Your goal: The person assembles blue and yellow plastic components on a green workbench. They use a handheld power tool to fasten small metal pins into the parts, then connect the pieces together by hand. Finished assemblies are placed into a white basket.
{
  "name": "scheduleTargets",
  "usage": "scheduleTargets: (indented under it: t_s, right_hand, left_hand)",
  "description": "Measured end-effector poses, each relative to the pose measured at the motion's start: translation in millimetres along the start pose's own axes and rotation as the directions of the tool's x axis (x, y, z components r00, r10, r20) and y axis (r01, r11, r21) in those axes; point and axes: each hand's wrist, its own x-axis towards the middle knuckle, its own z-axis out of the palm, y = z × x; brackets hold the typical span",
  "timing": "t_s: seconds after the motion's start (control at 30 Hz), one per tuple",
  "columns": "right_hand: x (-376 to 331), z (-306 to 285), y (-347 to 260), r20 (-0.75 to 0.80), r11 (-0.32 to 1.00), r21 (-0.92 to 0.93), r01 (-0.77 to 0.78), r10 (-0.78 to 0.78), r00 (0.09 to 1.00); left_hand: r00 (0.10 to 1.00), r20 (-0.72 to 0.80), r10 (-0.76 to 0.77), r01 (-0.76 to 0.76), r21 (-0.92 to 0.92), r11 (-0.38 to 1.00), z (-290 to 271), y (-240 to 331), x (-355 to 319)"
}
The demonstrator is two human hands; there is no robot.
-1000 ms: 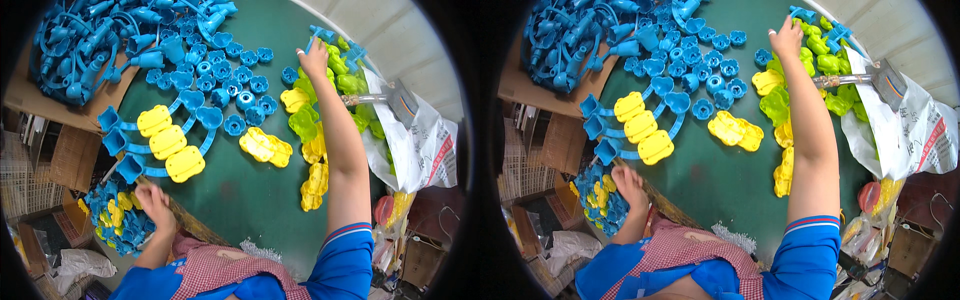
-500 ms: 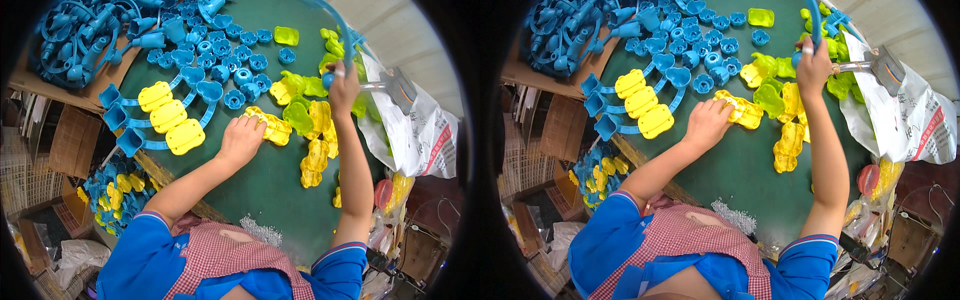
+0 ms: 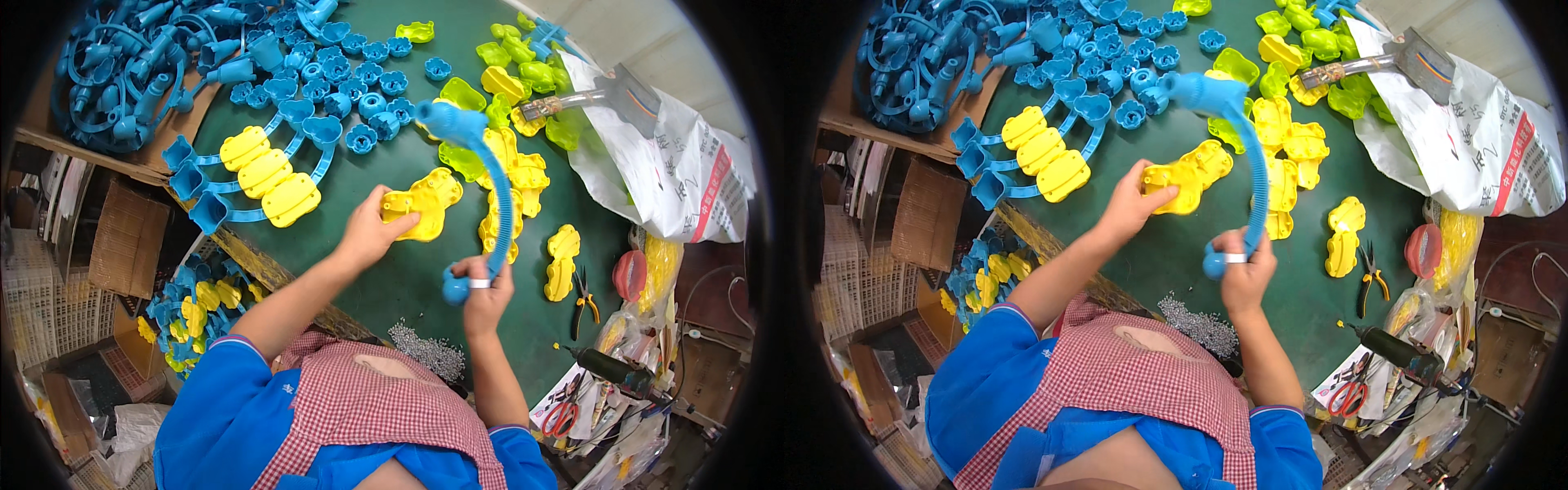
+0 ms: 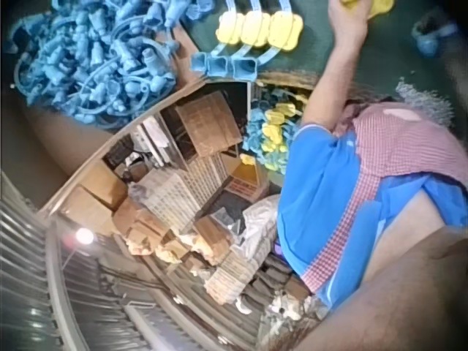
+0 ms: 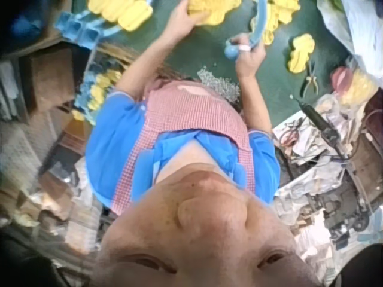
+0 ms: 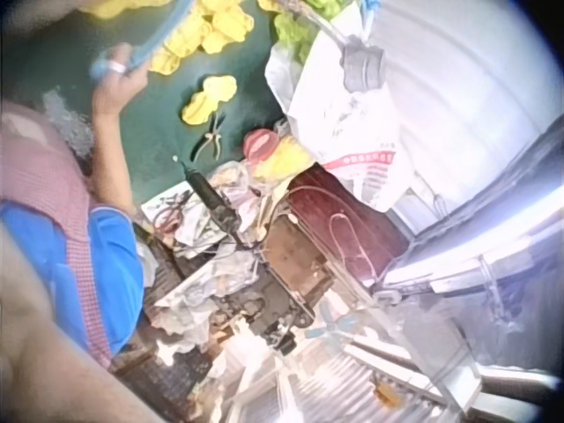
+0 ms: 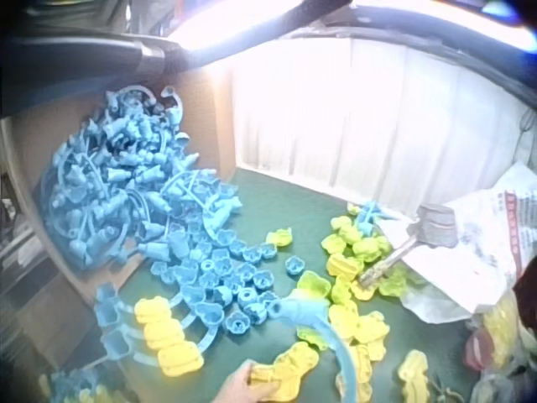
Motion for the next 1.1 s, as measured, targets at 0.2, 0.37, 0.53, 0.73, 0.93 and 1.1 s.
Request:
scheduleTargets:
  t_s: [0.2,0.37,0.53,0.73,0.93,1.1]
  right_hand:
    - [15,20,-6,-0.088,0.986,-0.13,0.1,-0.112,0.99]
    - [31,8,-31,0.272,0.805,-0.444,0.393,-0.297,0.915]
    - [20,6,-21,0.065,0.869,-0.252,0.426,-0.424,0.903]
    - [-10,27,2,0.267,0.753,-0.415,0.511,-0.436,0.859]
    - [-8,31,1,0.294,0.889,-0.189,0.418,-0.355,0.887]
    - [1,29,7,0.428,0.733,-0.329,0.596,-0.447,0.786]
  left_hand:
    - [0.994,0.094,-0.06,0.094,-0.41,0.907,47,-6,-46]
    - [0.982,0.184,0.029,0.059,-0.453,0.889,25,24,-32]
    - [0.985,0.126,-0.119,0.174,-0.742,0.648,31,36,-33]
    - [0.993,-0.073,-0.088,-0.006,-0.798,0.603,42,46,-36]
    - [0.999,-0.021,-0.038,-0.001,-0.891,0.453,39,63,-53]
    - [1.0,-0.006,-0.019,0.002,-0.916,0.401,28,60,-57]
